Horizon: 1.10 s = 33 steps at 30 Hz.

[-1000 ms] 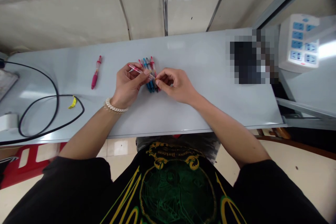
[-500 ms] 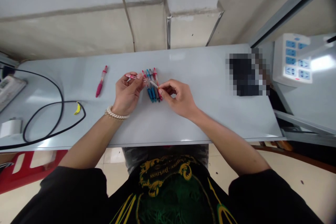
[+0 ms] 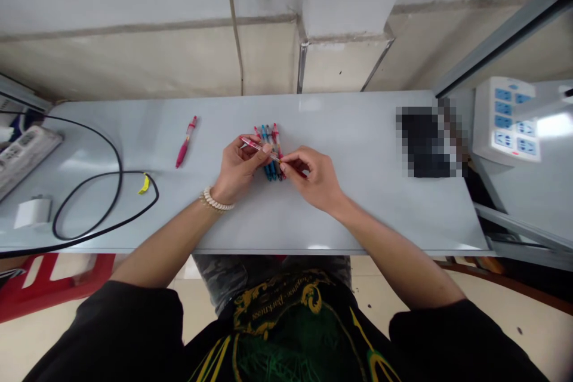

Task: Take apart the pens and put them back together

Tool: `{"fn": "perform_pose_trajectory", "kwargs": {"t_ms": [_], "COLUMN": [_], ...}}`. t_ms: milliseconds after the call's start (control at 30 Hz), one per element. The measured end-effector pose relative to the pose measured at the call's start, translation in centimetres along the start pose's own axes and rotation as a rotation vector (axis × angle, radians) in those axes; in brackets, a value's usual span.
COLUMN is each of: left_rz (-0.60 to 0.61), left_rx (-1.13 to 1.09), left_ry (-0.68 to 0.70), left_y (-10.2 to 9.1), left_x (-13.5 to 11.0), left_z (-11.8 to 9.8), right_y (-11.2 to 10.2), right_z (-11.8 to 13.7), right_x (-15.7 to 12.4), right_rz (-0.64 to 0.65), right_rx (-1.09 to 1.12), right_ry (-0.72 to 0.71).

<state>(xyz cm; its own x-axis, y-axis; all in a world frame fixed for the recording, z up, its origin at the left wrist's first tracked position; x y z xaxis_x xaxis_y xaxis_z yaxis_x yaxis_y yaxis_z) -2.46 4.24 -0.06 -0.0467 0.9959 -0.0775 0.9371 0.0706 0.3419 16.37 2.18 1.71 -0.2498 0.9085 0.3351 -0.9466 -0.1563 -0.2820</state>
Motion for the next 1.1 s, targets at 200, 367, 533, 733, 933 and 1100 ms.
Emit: {"fn": "perform_pose_trajectory", "kwargs": {"t_ms": [200, 367, 533, 733, 933, 1100], "left_rz": [0.016, 0.043, 0.003, -0.055, -0.065, -0.118], "left_rx": [0.042, 0.015, 0.019, -0.041, -0.073, -0.131], "left_ry": [-0.026, -0.008, 0.023, 0.037, 0.052, 0.025], "left_y": [0.2, 0.7, 0.4, -0.2, -0.4, -1.0], "left_x": [-0.2, -0.5, -0.4, 0.2, 0.5, 1.0], "left_z": [0.2, -0.1, -0.4, -0.8, -1.5, -2.4], "right_y": [0.0, 0.1, 0.2, 0.0, -0.2, -0.6], "right_z": [0.2, 0.1, -0.5, -0.8, -1.1, -1.1], "right_x": [0.0, 0.0, 0.2, 0.5, 0.5, 0.6], "right_rz": [-0.019, -0.001, 0.031, 0.035, 0.042, 0.001], "right_rx": [-0.032, -0.09, -0.19, -0.35, -0.282, -0.012], "right_ry": [-0.035, -0.018, -0.042, -0.112, -0.058, 0.095]}}
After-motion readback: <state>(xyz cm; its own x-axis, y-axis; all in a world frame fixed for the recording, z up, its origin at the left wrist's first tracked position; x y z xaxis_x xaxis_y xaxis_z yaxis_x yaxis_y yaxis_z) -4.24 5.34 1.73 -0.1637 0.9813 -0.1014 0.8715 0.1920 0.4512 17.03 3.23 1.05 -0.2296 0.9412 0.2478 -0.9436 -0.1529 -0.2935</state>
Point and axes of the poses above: each hand's wrist, its own x-axis towards the middle knuckle, its own y-axis out of the palm, z = x × y, the point moved 4 cm from there along x, towards the middle knuckle, and after that the axes turned 1 degree about -x, right-handed, at the moved point
